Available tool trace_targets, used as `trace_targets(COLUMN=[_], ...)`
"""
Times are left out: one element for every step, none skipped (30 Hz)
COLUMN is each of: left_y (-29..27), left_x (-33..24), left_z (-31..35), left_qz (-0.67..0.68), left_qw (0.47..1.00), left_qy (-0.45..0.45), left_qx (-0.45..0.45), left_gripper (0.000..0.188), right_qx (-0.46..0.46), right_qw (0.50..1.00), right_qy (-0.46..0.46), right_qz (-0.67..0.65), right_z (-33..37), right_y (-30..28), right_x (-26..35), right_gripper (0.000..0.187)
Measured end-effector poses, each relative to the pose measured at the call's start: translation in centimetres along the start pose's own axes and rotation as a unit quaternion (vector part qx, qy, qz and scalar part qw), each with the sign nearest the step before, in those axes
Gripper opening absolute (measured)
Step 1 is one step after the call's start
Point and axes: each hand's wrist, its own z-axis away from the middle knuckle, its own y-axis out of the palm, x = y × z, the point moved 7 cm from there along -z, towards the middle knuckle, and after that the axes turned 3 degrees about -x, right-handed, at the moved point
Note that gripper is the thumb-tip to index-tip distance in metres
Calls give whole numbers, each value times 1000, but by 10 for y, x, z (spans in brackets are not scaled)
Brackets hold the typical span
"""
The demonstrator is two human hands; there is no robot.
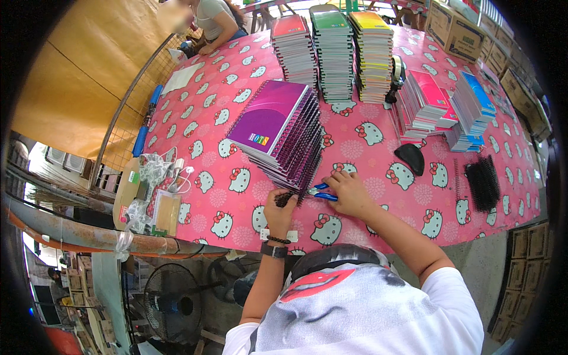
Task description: The person uses pliers to bend the ends of the wire spiral on several notebooks to secure the binding, working through stacks of red, green, and purple notebooks.
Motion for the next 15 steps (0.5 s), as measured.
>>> trace_targets(left_y=[1,2,3,5,7,8,8,9,6,2,-2,-5,-5,-4,-1], left_x=[-3,-4,-9,-14,-19,-18,-20,-21,-12,-3,6,16,22,27,28], left_z=[1,1,1,0,0,0,-1,-1,-3,-4,-5,-6,-6,-5,-4], left_qz=[1,2,-43,-87,-132,-124,-118,-111,-78,-44,-11,14,38,63,53], left_qw=[1000,1000,998,993,985,987,989,990,995,999,1000,999,996,991,991], left_qy=[2,3,41,78,114,104,94,84,57,30,3,-37,-78,-118,-118], left_qx=[2,3,2,1,-1,4,8,14,8,2,-3,4,12,19,23], left_gripper=[23,23,24,25,25,26,26,27,30,33,35,38,40,42,44], right_qx=[2,5,26,47,68,91,113,135,133,130,128,106,83,61,60], right_qw=[1000,1000,1000,998,996,993,988,982,982,980,979,987,992,996,996], right_qy=[-3,-7,8,22,36,63,89,116,121,127,133,106,80,54,54], right_qz=[2,3,-10,-24,-37,-43,-50,-57,-65,-75,-84,-66,-49,-31,-25], right_z=[-1,-1,-1,0,0,2,3,5,7,10,12,10,9,9,9], right_y=[2,3,8,12,17,22,27,32,32,31,30,27,23,20,19], right_x=[2,3,1,-1,-4,-7,-11,-15,-19,-23,-26,-24,-22,-19,-18], right_gripper=[43,42,42,41,40,39,37,36,36,36,36,37,39,40,42])
